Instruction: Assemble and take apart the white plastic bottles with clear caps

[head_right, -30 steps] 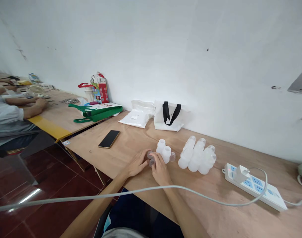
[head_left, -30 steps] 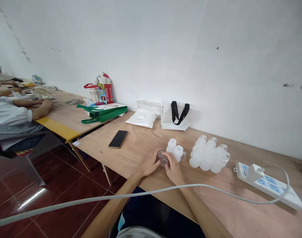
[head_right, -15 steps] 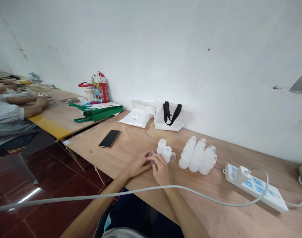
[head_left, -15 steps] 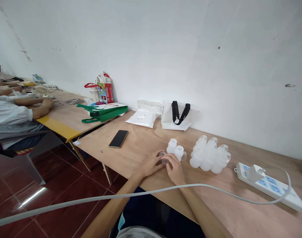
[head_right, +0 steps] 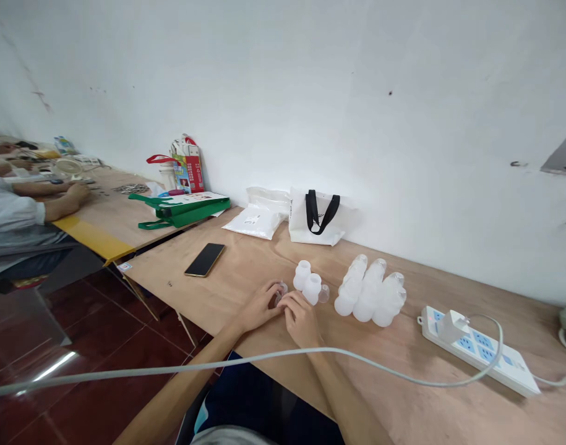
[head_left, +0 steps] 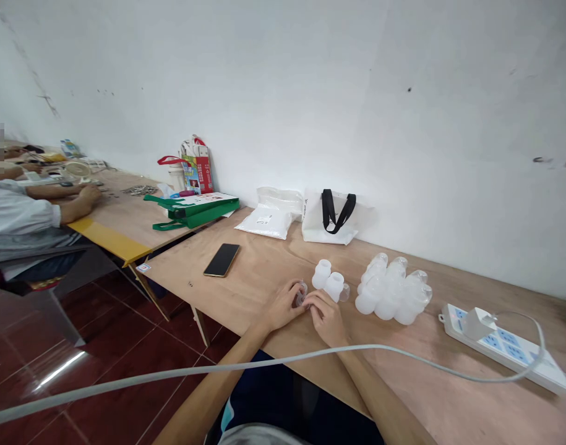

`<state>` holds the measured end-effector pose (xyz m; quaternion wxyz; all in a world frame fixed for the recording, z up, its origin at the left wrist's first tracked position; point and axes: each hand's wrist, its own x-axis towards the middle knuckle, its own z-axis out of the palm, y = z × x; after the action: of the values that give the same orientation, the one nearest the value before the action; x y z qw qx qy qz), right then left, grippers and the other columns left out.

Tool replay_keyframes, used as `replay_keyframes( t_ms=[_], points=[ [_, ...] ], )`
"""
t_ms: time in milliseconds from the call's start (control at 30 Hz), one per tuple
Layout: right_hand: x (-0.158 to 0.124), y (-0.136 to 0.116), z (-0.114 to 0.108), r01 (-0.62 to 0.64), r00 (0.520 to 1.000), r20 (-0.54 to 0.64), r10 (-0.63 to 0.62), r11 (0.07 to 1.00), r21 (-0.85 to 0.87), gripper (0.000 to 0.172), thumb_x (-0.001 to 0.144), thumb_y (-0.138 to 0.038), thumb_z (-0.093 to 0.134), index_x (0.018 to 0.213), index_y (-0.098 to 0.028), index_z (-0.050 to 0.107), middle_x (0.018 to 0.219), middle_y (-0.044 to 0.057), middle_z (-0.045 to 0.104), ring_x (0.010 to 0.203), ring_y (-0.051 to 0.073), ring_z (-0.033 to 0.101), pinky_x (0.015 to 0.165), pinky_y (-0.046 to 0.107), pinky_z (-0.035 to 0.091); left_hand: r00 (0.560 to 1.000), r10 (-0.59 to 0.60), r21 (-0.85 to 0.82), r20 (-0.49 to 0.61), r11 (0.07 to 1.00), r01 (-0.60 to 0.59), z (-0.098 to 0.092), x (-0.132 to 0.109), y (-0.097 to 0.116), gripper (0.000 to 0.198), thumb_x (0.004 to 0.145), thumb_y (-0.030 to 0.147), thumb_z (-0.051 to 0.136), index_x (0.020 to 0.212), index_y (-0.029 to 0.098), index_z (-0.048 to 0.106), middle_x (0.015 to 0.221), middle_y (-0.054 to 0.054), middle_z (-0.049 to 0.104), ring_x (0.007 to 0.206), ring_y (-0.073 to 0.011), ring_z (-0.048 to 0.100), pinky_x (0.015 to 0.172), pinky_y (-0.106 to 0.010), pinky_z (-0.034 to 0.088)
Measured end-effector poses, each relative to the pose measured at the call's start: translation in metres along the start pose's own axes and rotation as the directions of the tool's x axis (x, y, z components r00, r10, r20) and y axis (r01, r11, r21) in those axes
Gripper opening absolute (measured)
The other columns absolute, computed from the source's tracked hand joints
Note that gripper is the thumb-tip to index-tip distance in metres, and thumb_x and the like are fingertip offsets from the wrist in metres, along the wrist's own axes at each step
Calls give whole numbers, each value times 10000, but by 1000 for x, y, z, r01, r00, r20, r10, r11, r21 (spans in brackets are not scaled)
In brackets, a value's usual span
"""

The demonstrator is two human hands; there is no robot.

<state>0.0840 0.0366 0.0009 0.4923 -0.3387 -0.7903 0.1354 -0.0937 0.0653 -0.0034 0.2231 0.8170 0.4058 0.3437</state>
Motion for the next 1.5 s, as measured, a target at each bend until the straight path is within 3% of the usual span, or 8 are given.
replay_keyframes(
  t_ms=[267,433,633,867,1033,1200,1367,1500],
  points=[
    [0,-7,-5,38,994,101,-36,999,-20,329,883,-62,403,789,-234,667,784,36,666,758,197,624,711,322,492,999,-21,45,-42,999,23,-3,-1,1,251,920,331,618,1154,238,625,1280,-87,580,1114,-245,601,972,-381,506],
    [-14,-20,-44,-161,948,259,186,980,-116,285,815,-79,410,773,-244,639,745,5,656,679,184,606,633,290,421,999,-28,96,-20,995,30,-4,-2,4,269,953,423,590,1154,257,658,1313,-89,554,1214,-269,565,1040,-409,476],
    [-54,-10,-86,-435,826,298,479,877,-202,210,828,-176,418,773,-256,605,600,-27,592,558,187,561,544,278,360,999,-47,127,16,991,44,-6,-2,6,273,958,448,592,1147,271,678,1359,-90,531,1243,-284,560,1064,-442,464],
    [-57,-5,-80,-447,844,202,498,859,-250,232,885,-235,393,830,-260,617,778,11,682,713,221,628,647,318,429,998,-46,135,46,990,40,-9,-3,7,303,959,465,592,1183,268,649,1422,-89,514,1278,-294,544,1098,-454,444],
    [-53,-2,-86,-485,794,278,540,839,-246,233,882,-261,410,893,-258,642,750,4,660,706,220,629,659,325,467,993,-28,147,111,989,11,-13,-4,2,349,919,438,655,1226,275,618,1494,-68,455,1323,-284,505,1119,-421,429],
    [-49,-11,-85,-499,841,97,532,833,-239,295,956,-363,417,1128,-269,637,1035,56,694,843,229,657,739,351,522,991,-65,194,121,980,40,-17,-2,5,355,892,392,686,1219,278,606,1486,-60,455,1296,-278,511,1098,-429,426],
    [-35,-24,-71,-474,873,-43,485,827,-302,422,980,-388,417,1387,-304,489,1172,61,608,839,199,651,734,350,557,975,-193,414,106,900,133,-29,-4,30,490,805,466,754,1210,220,628,1241,-118,577,1174,-337,534,995,-470,443],
    [-16,-21,-62,-477,878,-212,430,736,-481,441,998,-415,400,1411,-272,454,1155,87,557,960,252,652,678,343,534,916,-284,419,283,896,148,-38,-9,47,392,808,442,730,1087,179,649,1143,-124,652,1121,-341,584,968,-447,440]
  ],
)
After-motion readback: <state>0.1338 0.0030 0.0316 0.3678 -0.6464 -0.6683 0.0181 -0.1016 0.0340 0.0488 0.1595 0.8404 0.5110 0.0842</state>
